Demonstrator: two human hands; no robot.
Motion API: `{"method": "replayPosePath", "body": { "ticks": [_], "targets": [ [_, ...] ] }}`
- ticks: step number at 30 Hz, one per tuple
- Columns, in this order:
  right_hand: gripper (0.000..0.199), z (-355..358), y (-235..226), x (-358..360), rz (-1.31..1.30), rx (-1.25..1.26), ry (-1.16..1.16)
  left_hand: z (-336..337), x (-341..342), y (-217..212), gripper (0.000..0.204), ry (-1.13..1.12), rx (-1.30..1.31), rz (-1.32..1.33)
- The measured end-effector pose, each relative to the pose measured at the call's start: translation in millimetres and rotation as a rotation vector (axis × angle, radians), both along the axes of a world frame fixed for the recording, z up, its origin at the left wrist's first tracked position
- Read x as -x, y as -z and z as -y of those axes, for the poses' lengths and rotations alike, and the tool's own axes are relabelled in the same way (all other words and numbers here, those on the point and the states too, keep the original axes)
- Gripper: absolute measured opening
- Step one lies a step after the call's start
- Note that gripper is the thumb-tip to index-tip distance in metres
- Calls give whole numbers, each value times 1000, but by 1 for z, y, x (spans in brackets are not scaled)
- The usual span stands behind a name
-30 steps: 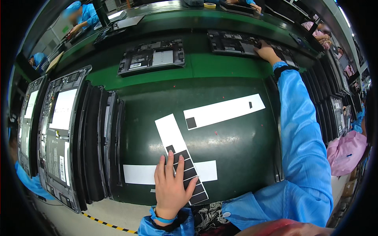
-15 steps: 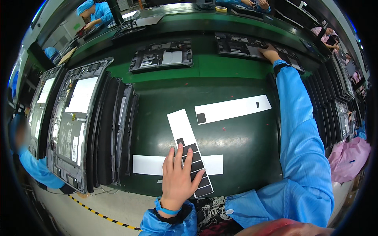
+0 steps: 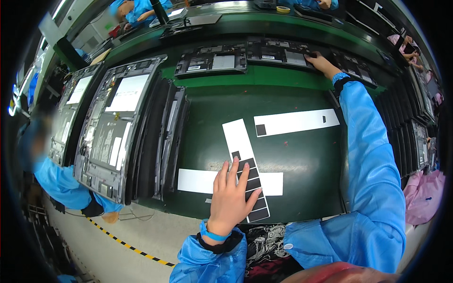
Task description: The recorder applies adhesive strips, uses tweezers for component placement, and connects internal hardware within laptop chassis on an industrial assembly line.
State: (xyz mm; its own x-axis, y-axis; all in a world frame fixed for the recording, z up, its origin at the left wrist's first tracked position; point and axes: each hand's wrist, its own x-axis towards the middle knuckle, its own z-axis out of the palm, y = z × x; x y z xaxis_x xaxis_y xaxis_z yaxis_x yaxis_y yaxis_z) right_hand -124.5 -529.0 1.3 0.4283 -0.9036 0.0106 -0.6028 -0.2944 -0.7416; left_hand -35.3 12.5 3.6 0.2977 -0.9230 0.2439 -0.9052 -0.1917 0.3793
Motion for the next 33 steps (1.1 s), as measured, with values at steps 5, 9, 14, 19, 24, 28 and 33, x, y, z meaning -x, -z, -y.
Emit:
{"method": "replayPosePath", "body": {
  "ticks": [5, 9, 14, 19, 24, 28, 33],
  "targets": [
    [58, 4, 15, -6, 347, -69, 56, -2, 2, 0, 61, 21, 69, 5],
    [50, -5, 14, -16, 827, -249, 124, -4, 2, 2, 62, 16, 57, -1],
    [43, 6, -19, 4, 958, -104, 131, -1, 1, 5, 63, 38, 53, -19],
    [39, -54, -72, 65, 968, -267, 140, -3, -1, 7, 63, 11, 20, -48],
    [47, -196, -82, 160, 849, -411, -70, -4, -6, 3, 46, -17, 190, -256],
    [55, -292, -62, 213, 769, -528, -86, -7, -12, -22, 38, 60, 296, -477],
    [47, -351, -14, 216, 668, -326, 61, 1, -17, -34, 40, 149, 161, -478]
  ]
}}
